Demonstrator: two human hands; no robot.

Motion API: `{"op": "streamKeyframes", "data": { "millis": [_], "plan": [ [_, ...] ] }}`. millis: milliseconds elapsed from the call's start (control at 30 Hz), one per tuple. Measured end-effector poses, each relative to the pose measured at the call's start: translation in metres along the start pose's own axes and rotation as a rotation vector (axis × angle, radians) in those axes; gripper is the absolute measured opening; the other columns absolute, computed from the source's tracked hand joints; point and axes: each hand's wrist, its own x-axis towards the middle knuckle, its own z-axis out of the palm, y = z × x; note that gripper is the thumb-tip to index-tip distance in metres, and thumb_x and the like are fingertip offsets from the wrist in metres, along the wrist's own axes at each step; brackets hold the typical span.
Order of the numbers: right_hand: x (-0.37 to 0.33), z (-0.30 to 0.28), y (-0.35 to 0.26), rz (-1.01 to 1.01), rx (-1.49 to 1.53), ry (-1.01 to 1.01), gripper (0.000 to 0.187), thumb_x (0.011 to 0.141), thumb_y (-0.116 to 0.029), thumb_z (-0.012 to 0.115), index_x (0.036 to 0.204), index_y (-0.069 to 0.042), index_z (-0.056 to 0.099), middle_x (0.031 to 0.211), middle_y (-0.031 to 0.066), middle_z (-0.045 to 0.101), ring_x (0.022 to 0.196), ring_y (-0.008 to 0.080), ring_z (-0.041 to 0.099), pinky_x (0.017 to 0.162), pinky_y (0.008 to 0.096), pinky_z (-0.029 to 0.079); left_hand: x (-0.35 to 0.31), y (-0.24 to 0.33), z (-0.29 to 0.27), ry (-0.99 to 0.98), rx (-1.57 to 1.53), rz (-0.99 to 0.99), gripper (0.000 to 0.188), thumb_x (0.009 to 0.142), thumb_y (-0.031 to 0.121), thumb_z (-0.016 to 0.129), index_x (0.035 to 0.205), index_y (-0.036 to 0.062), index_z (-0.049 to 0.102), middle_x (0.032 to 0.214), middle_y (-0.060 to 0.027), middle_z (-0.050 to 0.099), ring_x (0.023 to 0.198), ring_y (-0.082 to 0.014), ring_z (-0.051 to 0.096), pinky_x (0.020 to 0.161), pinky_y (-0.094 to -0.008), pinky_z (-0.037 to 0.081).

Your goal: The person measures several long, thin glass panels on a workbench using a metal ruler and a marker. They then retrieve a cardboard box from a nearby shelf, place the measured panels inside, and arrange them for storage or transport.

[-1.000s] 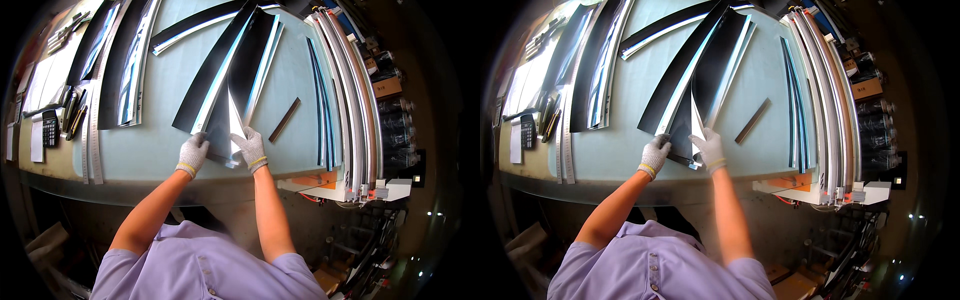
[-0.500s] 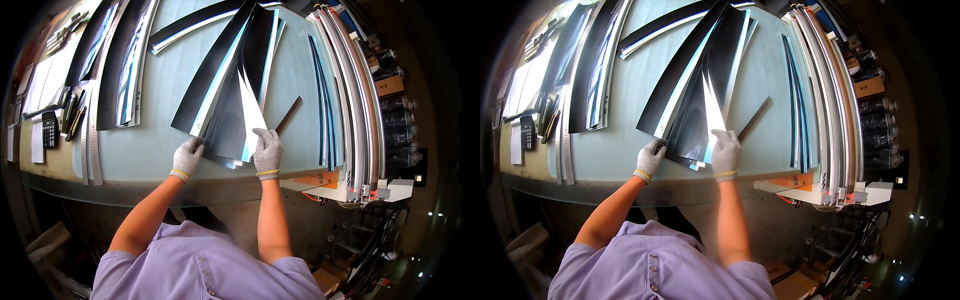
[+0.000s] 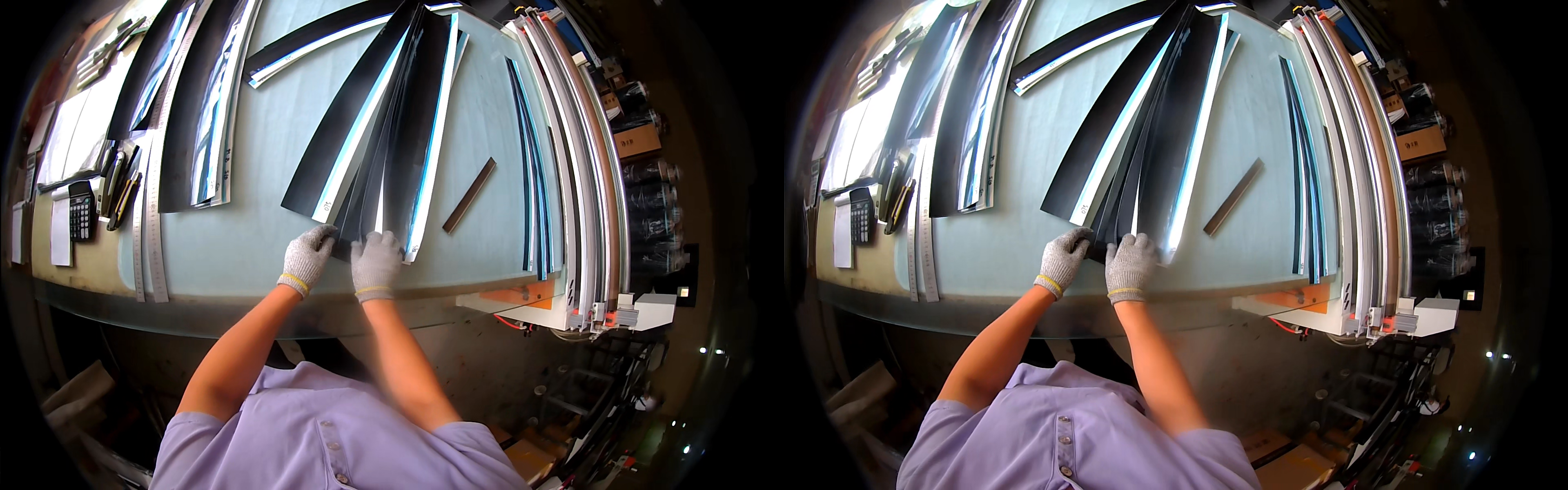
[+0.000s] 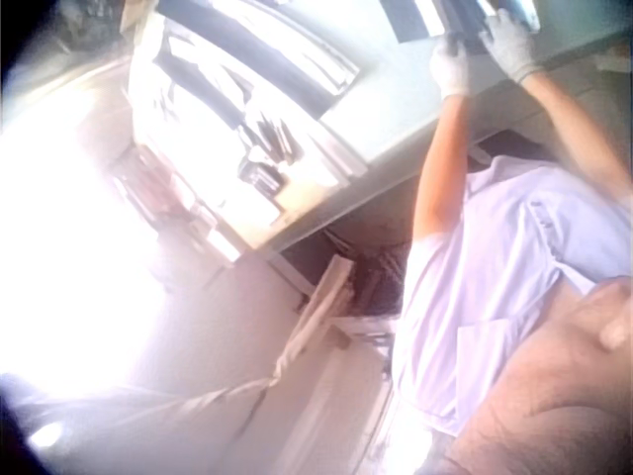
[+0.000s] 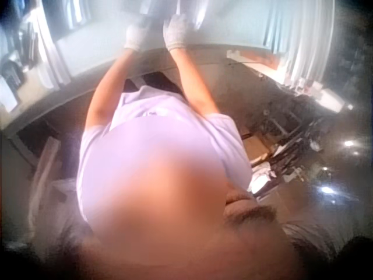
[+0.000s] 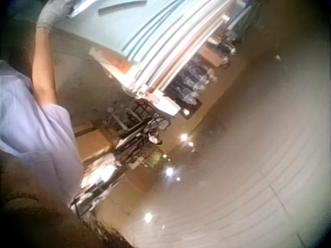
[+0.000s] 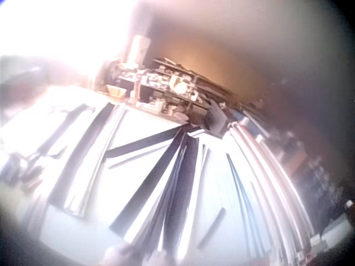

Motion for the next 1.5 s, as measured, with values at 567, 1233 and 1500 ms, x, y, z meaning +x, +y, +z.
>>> {"op": "streamKeyframes", "data": {
  "millis": [567, 1233, 1500],
  "plan": [
    [0.006, -0.007, 0.056, -0.134, 0.616, -0.084, 0.072, 0.080, -0.009, 0.074, 0.147, -0.007, 0.048, 0.122, 0.0192, 0.067, 0.114, 0.0332, 0.064, 0.097, 0.0406, 0.050, 0.000, 0.042, 0.006, -0.169, 0.539, -0.042, 0.033, 0.083, 0.035, 0.074, 0.102, 0.0079, 0.071, 0.106, -0.0132, 0.067, 0.099, -0.0339, 0.067, 0.084, -0.0455, 0.055],
    [-0.003, 0.035, 0.097, 0.402, 0.883, 0.305, 0.051, 0.083, -0.003, 0.075, 0.132, 0.000, 0.059, 0.120, 0.0147, 0.064, 0.108, 0.0216, 0.061, 0.094, 0.0339, 0.049, 0.006, 0.045, 0.012, -0.140, 0.554, -0.125, 0.031, 0.086, 0.036, 0.073, 0.096, 0.0075, 0.071, 0.105, -0.0118, 0.069, 0.096, -0.0341, 0.068, 0.083, -0.0449, 0.054],
    [0.016, 0.027, 0.178, 0.674, 1.255, 0.267, 0.007, 0.097, -0.011, 0.065, 0.097, -0.004, 0.066, 0.081, 0.0001, 0.061, 0.068, 0.0115, 0.057, 0.061, 0.0281, 0.047, 0.008, 0.048, 0.012, -0.145, 0.555, -0.122, 0.032, 0.085, 0.038, 0.074, 0.094, 0.0074, 0.071, 0.103, -0.0121, 0.069, 0.093, -0.0341, 0.068, 0.081, -0.0449, 0.054]
  ]
}}
